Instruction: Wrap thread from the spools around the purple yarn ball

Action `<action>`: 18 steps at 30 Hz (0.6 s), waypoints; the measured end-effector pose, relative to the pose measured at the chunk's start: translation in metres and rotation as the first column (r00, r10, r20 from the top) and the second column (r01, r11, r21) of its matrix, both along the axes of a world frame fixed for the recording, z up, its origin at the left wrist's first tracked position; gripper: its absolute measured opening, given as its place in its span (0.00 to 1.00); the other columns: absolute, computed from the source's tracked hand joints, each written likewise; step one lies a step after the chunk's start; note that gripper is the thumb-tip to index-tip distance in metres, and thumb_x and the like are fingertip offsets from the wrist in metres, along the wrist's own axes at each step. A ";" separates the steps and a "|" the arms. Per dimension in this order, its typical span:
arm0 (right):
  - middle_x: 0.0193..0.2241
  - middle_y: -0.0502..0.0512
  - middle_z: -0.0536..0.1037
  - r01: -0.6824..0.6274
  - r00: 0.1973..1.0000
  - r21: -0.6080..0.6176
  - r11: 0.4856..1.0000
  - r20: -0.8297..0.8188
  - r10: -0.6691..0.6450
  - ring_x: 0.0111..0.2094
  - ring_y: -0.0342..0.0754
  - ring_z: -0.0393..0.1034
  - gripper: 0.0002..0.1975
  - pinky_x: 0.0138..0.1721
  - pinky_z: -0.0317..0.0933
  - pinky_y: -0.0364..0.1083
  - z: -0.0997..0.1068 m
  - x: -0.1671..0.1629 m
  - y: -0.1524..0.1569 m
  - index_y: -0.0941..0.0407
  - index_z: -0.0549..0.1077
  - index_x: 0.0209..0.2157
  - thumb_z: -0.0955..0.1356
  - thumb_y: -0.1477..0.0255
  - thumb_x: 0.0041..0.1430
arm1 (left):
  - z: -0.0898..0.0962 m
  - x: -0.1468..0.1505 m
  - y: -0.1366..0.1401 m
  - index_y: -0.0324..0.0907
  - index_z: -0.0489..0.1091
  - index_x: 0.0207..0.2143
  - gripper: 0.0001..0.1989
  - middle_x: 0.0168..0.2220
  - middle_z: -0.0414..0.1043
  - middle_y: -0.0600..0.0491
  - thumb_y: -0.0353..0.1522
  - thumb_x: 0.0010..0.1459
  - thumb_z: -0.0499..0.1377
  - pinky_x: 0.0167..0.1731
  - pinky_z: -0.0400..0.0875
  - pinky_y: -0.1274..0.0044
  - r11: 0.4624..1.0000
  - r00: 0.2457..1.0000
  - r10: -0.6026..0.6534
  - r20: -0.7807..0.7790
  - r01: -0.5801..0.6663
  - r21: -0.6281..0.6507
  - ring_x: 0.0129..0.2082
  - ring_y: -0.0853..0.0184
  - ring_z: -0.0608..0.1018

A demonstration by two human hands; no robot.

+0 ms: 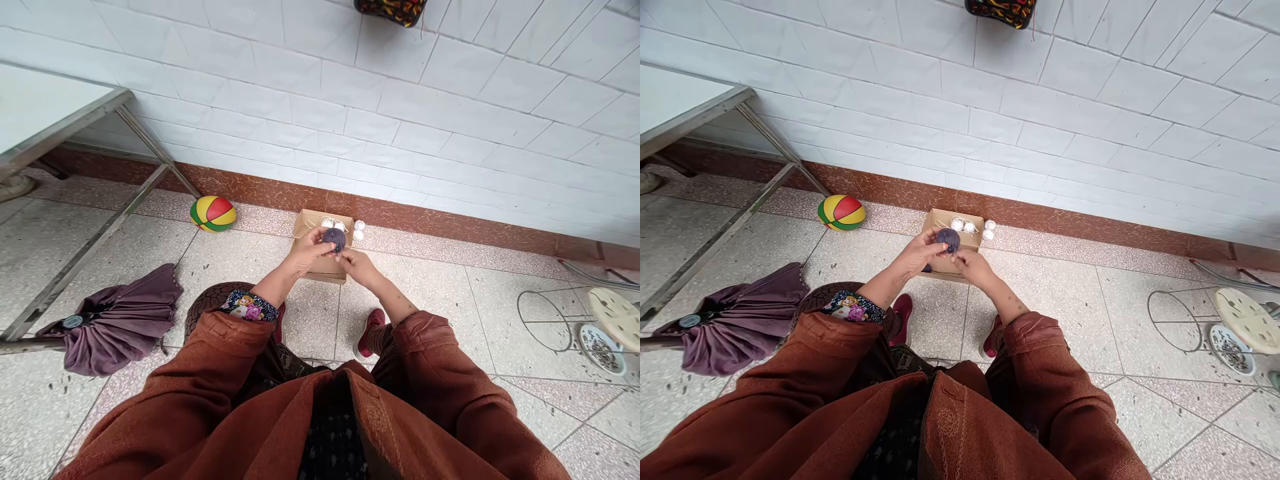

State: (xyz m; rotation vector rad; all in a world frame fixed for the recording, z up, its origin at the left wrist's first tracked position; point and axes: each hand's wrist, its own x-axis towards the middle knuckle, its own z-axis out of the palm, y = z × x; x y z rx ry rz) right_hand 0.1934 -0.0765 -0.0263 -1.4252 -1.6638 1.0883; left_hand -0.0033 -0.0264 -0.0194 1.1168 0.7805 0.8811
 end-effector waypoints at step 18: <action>0.26 0.48 0.70 -0.012 0.998 0.024 1.000 -0.066 0.014 0.31 0.48 0.64 0.16 0.38 0.61 0.47 -0.003 -0.018 -0.022 0.52 0.74 0.31 0.72 0.55 0.65 | -0.006 0.000 -0.006 0.43 0.73 0.53 0.30 0.48 0.80 0.48 0.37 0.46 0.74 0.56 0.74 0.65 0.987 0.989 0.119 -0.087 -0.108 0.119 0.49 0.59 0.81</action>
